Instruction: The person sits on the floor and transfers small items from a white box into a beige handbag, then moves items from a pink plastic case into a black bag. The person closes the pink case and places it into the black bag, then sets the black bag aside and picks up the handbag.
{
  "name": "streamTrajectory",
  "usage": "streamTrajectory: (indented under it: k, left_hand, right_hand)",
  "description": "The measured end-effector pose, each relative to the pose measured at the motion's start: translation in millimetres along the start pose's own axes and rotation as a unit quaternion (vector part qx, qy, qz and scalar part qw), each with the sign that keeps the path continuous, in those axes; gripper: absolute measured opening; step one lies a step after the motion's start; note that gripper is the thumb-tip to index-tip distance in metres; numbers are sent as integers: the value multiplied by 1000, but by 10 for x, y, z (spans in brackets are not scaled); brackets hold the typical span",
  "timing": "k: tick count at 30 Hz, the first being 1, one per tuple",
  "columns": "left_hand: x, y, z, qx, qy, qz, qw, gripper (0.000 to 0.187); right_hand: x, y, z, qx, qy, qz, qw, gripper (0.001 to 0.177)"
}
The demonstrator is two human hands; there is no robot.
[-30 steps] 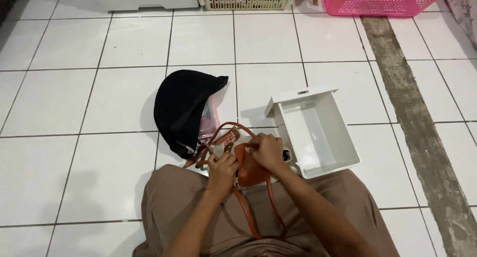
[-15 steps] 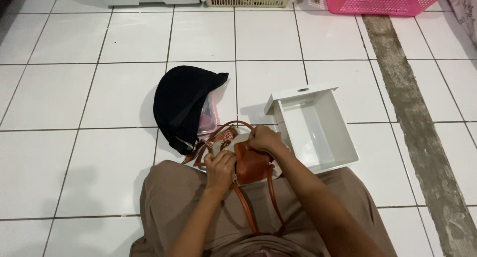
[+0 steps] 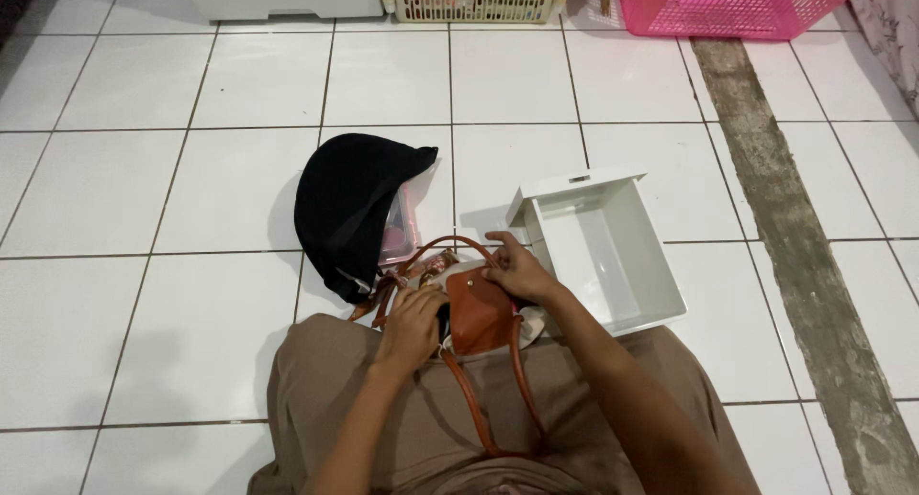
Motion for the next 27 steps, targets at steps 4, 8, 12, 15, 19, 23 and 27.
streamTrajectory:
  k: [4, 8, 12, 15, 19, 23, 27]
  left_hand:
    - [68, 35, 175, -1, -129, -11, 992, 61]
    - [56, 201, 277, -7, -162, 10, 987, 66]
    - [-156, 235, 269, 52, -137, 149, 978, 55]
    - [-355, 96, 269, 104, -89, 263, 955, 61]
    - [-726, -150, 466, 162, 140, 233, 949, 42]
    - [-1003, -347, 604, 197, 221, 276, 914, 25]
    - [-1092, -288, 724, 169, 187, 286, 925, 24]
  right_hand:
    - [225, 118, 240, -53, -118, 88, 988, 66]
    - [591, 27, 279, 228, -100, 175, 952, 95]
    - [738, -91, 86, 314, -13, 178, 933, 79]
    - [586, -137, 80, 226, 46, 123, 965, 59]
    - [355, -260, 172, 21, 46, 36, 998, 36]
    - [385, -603, 242, -85, -39, 74, 993, 26]
    - [457, -1167, 401, -173, -17, 89, 981, 24]
Point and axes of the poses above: each hand's wrist, its own x-axis away from the middle knuckle, its own z-axis out of the back of the hand, y = z × x, the point moved 3 cm from there along -x, towards the middle knuckle, and after that the axes turned 9 degrees about -z, right-handed, at the moved point
